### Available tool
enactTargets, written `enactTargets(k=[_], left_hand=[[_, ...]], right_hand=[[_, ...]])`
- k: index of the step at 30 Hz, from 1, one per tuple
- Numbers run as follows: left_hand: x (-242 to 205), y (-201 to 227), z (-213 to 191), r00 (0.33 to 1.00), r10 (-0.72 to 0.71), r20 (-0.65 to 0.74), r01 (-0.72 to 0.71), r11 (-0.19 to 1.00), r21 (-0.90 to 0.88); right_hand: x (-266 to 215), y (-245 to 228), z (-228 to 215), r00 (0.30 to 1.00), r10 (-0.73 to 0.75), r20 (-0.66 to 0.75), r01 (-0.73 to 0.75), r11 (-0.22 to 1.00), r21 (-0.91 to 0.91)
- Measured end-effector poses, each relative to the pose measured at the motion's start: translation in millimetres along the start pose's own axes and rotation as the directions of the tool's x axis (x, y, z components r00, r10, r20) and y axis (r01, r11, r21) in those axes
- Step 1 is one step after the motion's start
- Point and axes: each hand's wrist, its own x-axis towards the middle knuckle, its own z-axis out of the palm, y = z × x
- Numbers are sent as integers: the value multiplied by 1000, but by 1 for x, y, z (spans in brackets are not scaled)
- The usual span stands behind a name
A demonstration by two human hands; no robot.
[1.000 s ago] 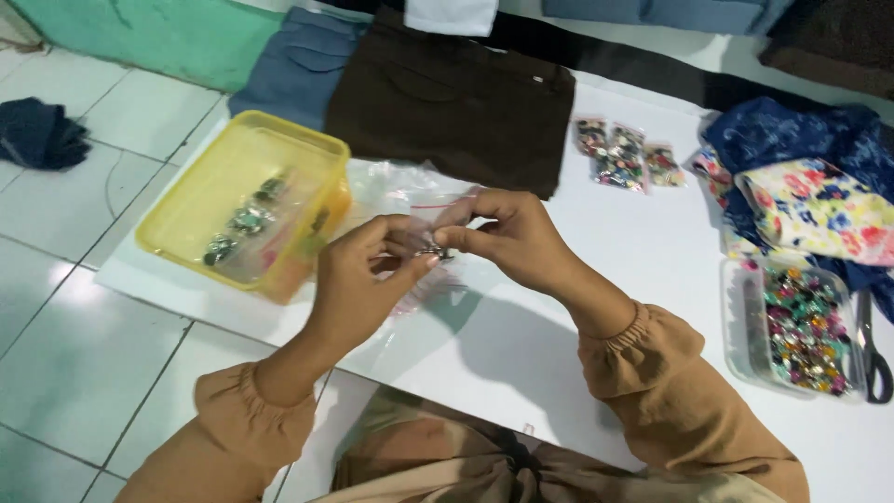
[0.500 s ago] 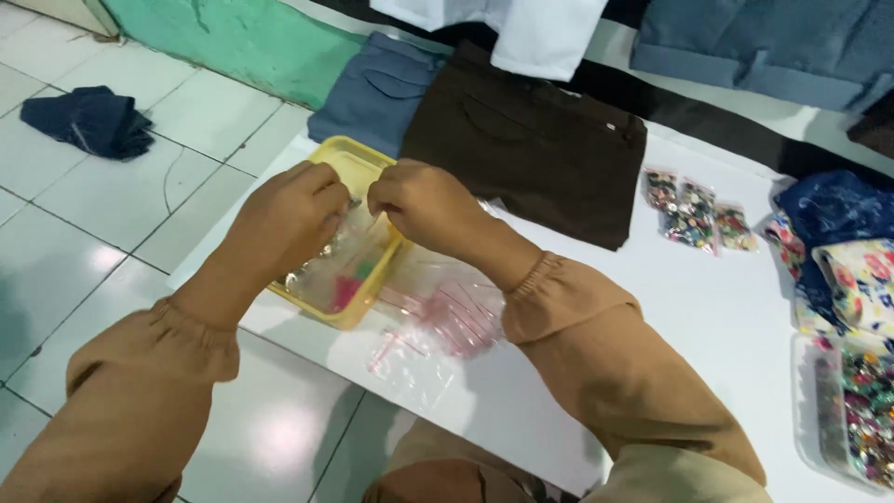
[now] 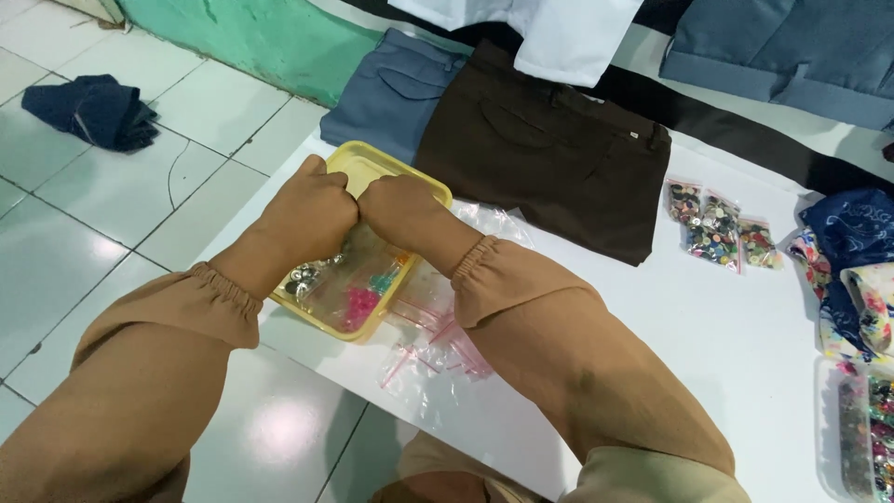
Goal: Sorting small decorative buttons and packing them into individual plastic resealable bags.
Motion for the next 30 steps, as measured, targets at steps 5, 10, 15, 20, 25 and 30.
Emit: enactTargets(k=[5,10,15,20,25,30], left_hand=[[6,0,-8,997,-61,57,64,996,-57],[12,10,-42,993,-59,-105,64,997,46],[37,55,-71,811,60,-582,-13,996,85],[77,151,-127,690,128,-712,-175,984,7],[132,252,-156,593,179,-785,-329,944,-32],[188,348,-157,557,43,-829,-433,867,-246]], right_hand=[[-3,7,-6,995,-16,-100,16,1000,0],[-63,3,-81,953,-3,-302,-27,995,-96],[-152,7,-120,867,109,-487,-87,994,69],[-256,12,-112,855,240,-460,-217,971,102],[-368,30,-107,865,403,-300,-384,915,121],[-469,57,-109,729,631,-267,-543,770,336]])
